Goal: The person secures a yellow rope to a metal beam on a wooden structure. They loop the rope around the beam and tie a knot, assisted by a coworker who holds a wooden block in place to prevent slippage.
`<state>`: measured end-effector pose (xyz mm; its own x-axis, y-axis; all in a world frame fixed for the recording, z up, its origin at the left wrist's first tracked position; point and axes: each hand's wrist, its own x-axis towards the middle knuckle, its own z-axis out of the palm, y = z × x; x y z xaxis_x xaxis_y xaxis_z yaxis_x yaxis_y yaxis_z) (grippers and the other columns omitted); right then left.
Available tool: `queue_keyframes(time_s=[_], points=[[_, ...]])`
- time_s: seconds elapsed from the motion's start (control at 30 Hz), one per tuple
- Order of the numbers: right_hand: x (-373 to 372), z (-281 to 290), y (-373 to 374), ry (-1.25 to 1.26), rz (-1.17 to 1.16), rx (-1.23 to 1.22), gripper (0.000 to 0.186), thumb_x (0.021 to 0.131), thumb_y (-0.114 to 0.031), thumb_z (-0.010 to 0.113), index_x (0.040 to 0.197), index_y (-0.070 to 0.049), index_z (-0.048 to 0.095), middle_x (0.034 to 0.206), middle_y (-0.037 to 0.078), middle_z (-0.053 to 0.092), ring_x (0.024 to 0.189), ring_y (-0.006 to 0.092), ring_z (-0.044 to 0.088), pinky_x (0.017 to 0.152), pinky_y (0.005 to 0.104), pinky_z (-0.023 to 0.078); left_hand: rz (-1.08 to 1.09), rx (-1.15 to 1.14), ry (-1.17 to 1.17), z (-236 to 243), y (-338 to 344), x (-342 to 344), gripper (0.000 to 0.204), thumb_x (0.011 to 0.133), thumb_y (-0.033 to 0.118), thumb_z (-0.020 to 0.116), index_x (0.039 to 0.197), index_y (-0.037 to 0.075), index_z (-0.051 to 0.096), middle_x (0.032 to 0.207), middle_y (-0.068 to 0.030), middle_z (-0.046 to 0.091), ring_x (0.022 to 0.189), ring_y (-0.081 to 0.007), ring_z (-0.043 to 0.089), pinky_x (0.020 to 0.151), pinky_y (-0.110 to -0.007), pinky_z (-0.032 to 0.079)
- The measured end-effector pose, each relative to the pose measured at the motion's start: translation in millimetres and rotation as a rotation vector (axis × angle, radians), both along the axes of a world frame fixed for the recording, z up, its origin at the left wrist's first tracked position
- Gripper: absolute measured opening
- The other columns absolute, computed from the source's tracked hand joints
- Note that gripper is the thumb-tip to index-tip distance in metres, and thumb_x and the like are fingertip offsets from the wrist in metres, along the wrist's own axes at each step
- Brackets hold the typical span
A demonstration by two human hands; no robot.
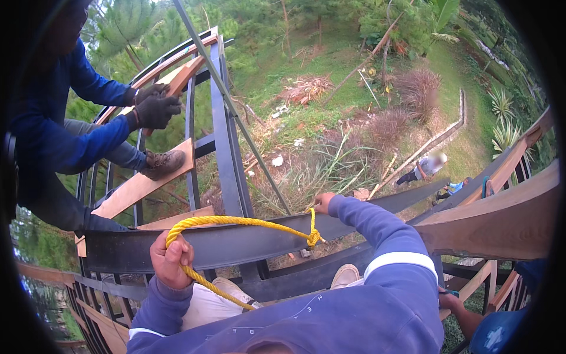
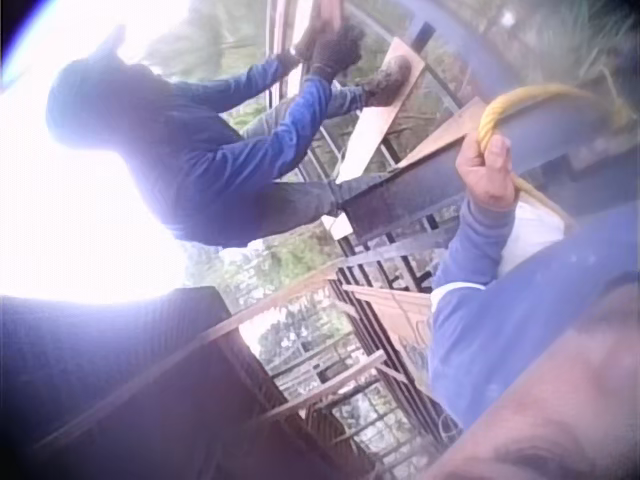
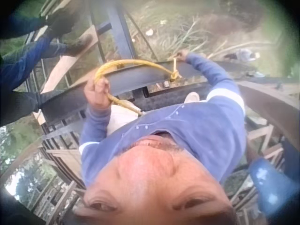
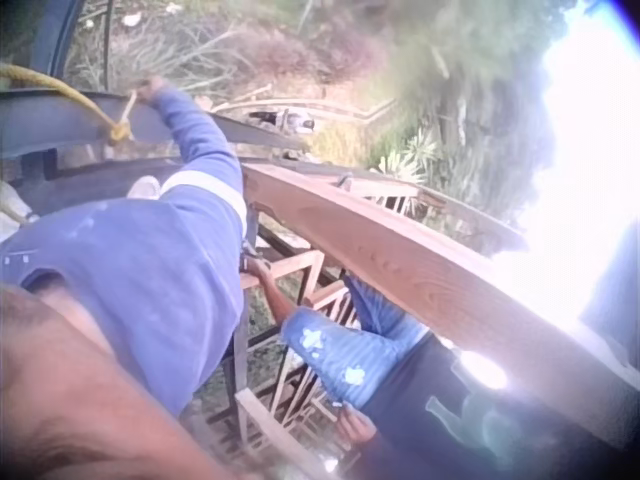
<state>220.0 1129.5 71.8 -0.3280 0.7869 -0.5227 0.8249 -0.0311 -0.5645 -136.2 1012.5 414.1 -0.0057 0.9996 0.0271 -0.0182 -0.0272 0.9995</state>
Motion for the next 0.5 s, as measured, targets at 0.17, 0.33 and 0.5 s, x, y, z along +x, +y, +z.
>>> queue_keyframes(time_s=[0.17,0.33,0.5], points=[[-10.7,2.6,-1.4,0.032,0.263,-0.035,0.047,0.074,-0.027,0.068,0.115,-0.008,0.057,0.099,0.011,0.066,0.092,0.0280,0.063,0.082,0.0360,0.049,0.000,-0.002,0.038,2.0,-4.9,-3.9,0.027,0.085,0.024,0.056,0.072,0.001,0.052,0.059,-0.0002,0.046,0.049,-0.0047,0.039,0.045,-0.021,0.031],[-27.2,10.1,-12.6,0.036,0.398,-0.070,0.050,0.074,-0.028,0.067,0.118,-0.010,0.054,0.104,0.011,0.064,0.097,0.0292,0.061,0.085,0.0375,0.047,-0.046,-0.015,0.085,4.1,-6.6,-6.9,0.028,0.083,0.027,0.059,0.072,0.002,0.053,0.058,-0.0004,0.049,0.050,-0.0049,0.041,0.046,-0.021,0.034],[-24.0,-3.1,-3.7,-0.010,0.278,-0.010,0.040,0.075,-0.021,0.063,0.112,-0.008,0.059,0.090,0.012,0.067,0.085,0.0284,0.064,0.078,0.0375,0.050,-0.231,0.041,0.183,6.4,-10.9,-9.0,0.026,0.081,0.026,0.061,0.072,0.003,0.054,0.058,-0.0023,0.053,0.050,-0.0071,0.047,0.047,-0.023,0.038]])
